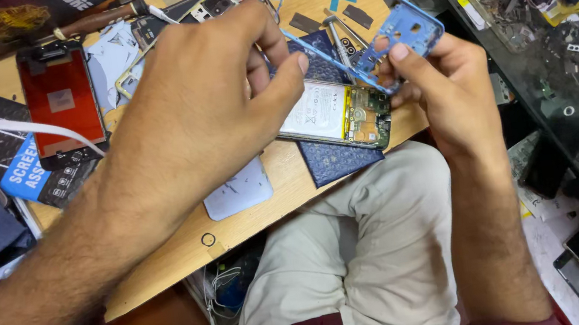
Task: The person disassembles a smartphone by removing the back cover and internal components using a screwdriver and tweezers. They then reassemble the phone by placing the back cover and securing it.
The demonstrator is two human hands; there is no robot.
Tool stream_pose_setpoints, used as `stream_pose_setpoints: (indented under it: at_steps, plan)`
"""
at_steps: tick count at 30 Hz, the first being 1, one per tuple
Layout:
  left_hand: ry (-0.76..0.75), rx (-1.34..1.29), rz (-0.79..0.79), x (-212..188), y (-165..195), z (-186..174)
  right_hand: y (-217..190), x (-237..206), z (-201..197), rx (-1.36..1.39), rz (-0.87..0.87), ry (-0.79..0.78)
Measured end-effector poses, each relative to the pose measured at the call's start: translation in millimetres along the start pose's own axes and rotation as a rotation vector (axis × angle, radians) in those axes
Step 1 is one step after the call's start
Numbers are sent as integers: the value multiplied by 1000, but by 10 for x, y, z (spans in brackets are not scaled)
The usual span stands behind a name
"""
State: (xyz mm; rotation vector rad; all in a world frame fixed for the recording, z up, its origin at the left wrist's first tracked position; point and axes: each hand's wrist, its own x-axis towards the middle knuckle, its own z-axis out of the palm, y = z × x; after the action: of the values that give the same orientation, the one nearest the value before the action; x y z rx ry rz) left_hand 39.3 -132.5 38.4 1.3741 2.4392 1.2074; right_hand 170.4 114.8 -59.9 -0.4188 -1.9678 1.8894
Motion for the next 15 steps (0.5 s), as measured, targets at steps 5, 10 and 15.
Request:
stream_pose_setpoints:
  at_steps: [5,10,15]
  plan:
    - [37,54,52,-13,54,-235,43,344,54,-93,78,-100]
    - [165,209,268,-74,-131,-348,35,451,181,-81,91,-92]
    - [68,449,240,-111,-443,-257,103,442,258,-315,-20,37]
